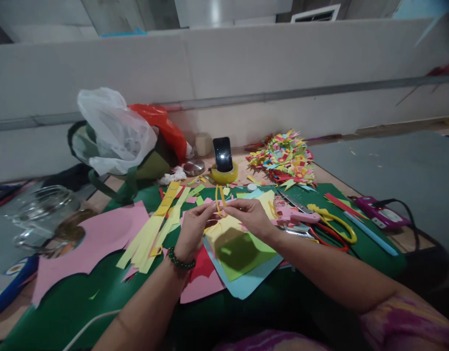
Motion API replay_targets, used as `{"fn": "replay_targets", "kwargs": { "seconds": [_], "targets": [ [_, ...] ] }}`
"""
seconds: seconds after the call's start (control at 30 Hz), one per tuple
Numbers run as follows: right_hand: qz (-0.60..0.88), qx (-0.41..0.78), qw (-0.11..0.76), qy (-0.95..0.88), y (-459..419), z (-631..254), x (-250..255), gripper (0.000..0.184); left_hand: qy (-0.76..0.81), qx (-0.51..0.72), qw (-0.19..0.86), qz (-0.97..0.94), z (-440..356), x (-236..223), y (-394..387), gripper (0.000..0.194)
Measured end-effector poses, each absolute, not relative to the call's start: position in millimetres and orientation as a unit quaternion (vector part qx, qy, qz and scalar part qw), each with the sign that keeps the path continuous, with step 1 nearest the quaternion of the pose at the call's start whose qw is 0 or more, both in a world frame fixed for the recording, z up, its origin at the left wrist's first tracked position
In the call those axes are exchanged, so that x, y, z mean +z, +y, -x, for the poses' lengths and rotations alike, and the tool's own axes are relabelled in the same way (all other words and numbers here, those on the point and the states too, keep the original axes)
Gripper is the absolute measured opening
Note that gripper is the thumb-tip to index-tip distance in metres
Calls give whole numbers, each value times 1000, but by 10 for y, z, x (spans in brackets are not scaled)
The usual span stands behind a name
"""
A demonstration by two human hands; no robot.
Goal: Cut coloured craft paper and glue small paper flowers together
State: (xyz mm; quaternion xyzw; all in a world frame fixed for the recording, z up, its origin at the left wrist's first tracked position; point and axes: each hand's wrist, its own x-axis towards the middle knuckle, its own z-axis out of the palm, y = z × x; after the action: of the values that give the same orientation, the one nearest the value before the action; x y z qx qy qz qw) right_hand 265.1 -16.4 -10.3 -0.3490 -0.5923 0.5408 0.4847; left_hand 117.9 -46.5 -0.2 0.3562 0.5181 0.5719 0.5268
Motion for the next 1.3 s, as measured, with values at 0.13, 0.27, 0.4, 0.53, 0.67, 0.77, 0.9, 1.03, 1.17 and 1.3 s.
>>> {"fn": "replay_targets", "kwargs": {
  "seconds": [0.13, 0.27, 0.4, 0.53, 0.67, 0.77, 0.9, 1.03, 1.17, 1.3],
  "targets": [
    [340, 524, 481, -615, -144, -2638, -137, 15, 516, 573, 534, -348, -1187, 11, -468, 35],
    [338, 532, 469, -619, -138, -2628, -145, 16, 510, 573, 527, -366, -1168, -17, -483, 38],
    [340, 549, 456, -613, -145, -2636, -123, 16, 513, 564, 493, -418, -1152, -32, -505, 38],
    [336, 559, 442, -616, -152, -2647, -107, 17, 508, 563, 490, -430, -1160, -8, -514, 34],
    [336, 562, 434, -619, -164, -2658, -95, 17, 512, 556, 490, -434, -1165, 3, -521, 33],
    [332, 555, 446, -619, -171, -2660, -83, 17, 526, 551, 490, -423, -1162, -1, -530, 35],
    [312, 560, 439, -629, -161, -2654, -80, 18, 533, 537, 489, -435, -1167, 16, -546, 34],
    [313, 575, 426, -625, -144, -2656, -89, 18, 534, 534, 484, -442, -1176, 35, -553, 37],
    [326, 570, 423, -623, -143, -2663, -91, 19, 534, 539, 477, -444, -1176, 31, -557, 38],
    [334, 574, 416, -622, -144, -2661, -88, 19, 526, 541, 474, -453, -1174, 29, -560, 36]
  ]
}}
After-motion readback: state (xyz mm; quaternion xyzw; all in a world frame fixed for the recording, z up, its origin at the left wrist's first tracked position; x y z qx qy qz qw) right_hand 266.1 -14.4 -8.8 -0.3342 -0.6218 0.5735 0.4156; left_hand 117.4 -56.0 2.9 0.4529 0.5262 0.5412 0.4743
